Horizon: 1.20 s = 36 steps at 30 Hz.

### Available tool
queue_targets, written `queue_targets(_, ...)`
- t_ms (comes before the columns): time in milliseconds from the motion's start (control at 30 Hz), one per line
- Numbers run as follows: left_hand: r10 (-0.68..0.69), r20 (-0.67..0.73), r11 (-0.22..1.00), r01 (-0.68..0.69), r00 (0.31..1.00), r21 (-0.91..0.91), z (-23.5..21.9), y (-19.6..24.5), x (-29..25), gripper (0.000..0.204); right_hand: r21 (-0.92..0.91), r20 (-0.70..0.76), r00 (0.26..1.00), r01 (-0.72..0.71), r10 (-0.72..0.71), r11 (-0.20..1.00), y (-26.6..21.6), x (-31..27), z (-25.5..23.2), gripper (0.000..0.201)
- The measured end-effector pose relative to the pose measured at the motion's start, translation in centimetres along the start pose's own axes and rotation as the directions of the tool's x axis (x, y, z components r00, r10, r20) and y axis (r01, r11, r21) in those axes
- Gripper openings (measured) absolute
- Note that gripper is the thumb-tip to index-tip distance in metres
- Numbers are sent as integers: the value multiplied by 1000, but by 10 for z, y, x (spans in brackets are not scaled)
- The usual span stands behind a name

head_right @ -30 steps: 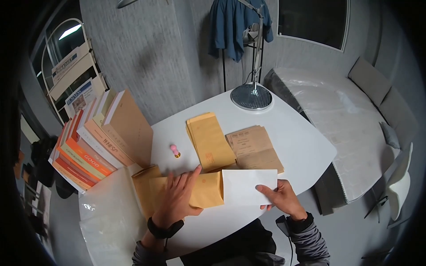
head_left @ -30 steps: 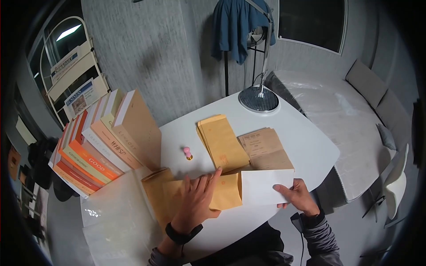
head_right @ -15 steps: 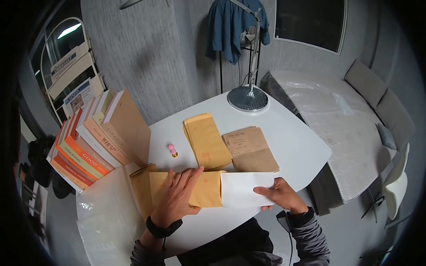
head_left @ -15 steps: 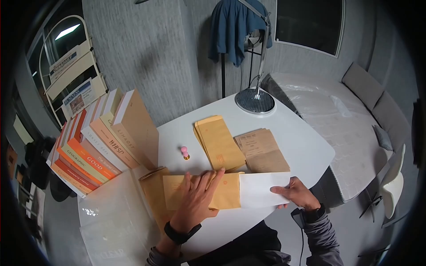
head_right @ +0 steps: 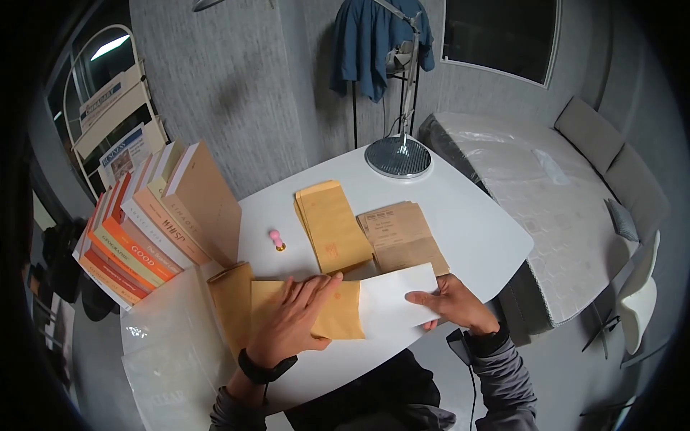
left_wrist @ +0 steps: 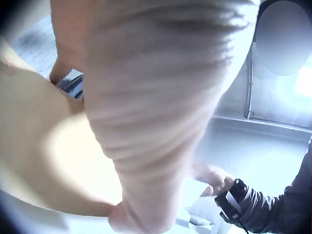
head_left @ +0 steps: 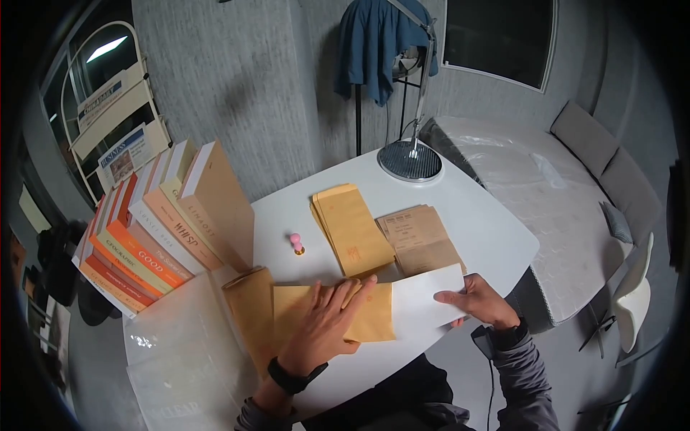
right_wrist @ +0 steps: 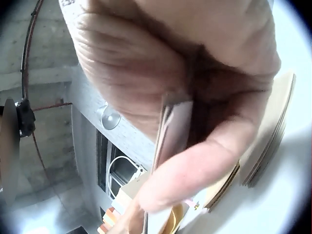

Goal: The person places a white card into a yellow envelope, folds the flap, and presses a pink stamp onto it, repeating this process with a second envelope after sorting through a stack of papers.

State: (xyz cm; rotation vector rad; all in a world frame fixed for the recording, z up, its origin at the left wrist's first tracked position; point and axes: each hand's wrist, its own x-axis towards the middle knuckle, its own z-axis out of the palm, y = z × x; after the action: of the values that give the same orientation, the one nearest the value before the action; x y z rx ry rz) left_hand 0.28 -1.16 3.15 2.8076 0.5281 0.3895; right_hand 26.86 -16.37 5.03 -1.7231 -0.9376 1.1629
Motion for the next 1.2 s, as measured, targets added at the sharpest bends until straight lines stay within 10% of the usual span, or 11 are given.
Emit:
queue_targets(533,26,0,998,-25,1000,-50,2,5,1,102,17,-156,979,132,-128,991,14,1,22,33)
queue_targets(800,48,-84,996,-54,995,-70,6,12,3,101,-496,-131,946,198,-298,846,1,-5,39,39)
queue_targets(1033,-24,-198,998,11,980,-65,-5,16,2,101,-288,-329,788,440,-520,850,-13,-1,39,13)
queue_targets(1200,-35,-261,996,12,965,-89,-6,21,2,102,-553,-134,641,585,-756,594,-32,-4,53,18)
